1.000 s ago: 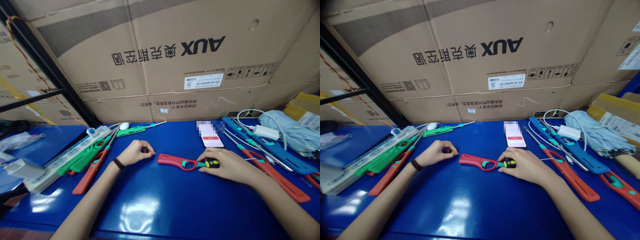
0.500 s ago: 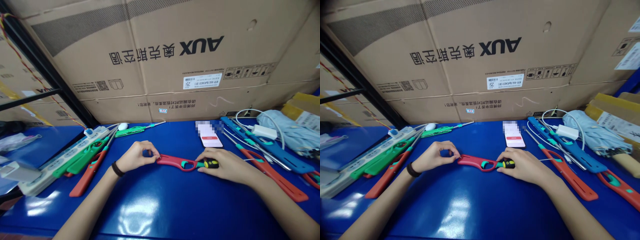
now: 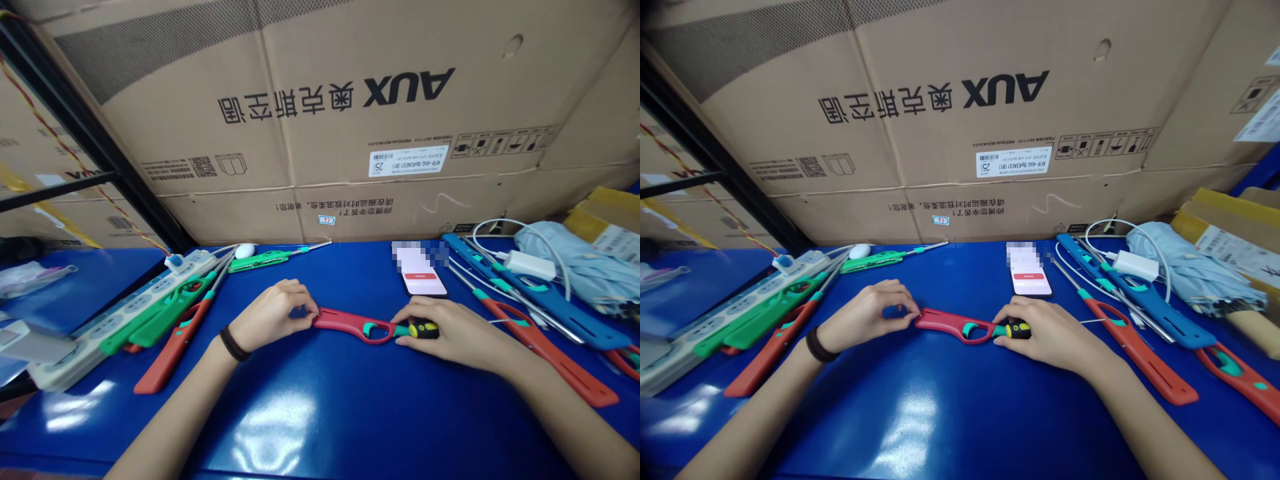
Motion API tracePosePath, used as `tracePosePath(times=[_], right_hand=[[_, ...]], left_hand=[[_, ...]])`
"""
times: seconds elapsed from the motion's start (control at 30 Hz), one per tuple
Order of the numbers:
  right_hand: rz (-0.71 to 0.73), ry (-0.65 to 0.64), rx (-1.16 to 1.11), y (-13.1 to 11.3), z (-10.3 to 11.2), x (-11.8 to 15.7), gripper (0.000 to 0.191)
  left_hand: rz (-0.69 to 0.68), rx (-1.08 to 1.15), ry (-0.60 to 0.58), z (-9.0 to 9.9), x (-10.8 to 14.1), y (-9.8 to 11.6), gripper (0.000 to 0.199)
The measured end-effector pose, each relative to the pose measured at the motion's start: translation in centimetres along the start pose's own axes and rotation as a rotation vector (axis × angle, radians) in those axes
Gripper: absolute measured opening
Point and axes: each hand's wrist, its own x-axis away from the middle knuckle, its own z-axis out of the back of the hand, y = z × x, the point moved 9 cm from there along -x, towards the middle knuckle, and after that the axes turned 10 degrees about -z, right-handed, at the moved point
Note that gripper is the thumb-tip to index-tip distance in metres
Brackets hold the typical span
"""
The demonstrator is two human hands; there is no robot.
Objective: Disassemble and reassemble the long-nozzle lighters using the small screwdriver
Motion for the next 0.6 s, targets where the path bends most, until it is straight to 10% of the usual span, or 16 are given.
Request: tracePosePath(times=[0.43,0.6], right_hand=[[0.002,-0.023,0.025,0.3,-0.2,0.0,0.02],[0.06,0.18,-0.107,-0.7,2.5,0.7,0.026]], left_hand=[[0.016,0.054,0.055,0.0,0.0,0.0,0.016],[0.03,0.104,-0.037,-1.7,-0.1,0.0,0.033]])
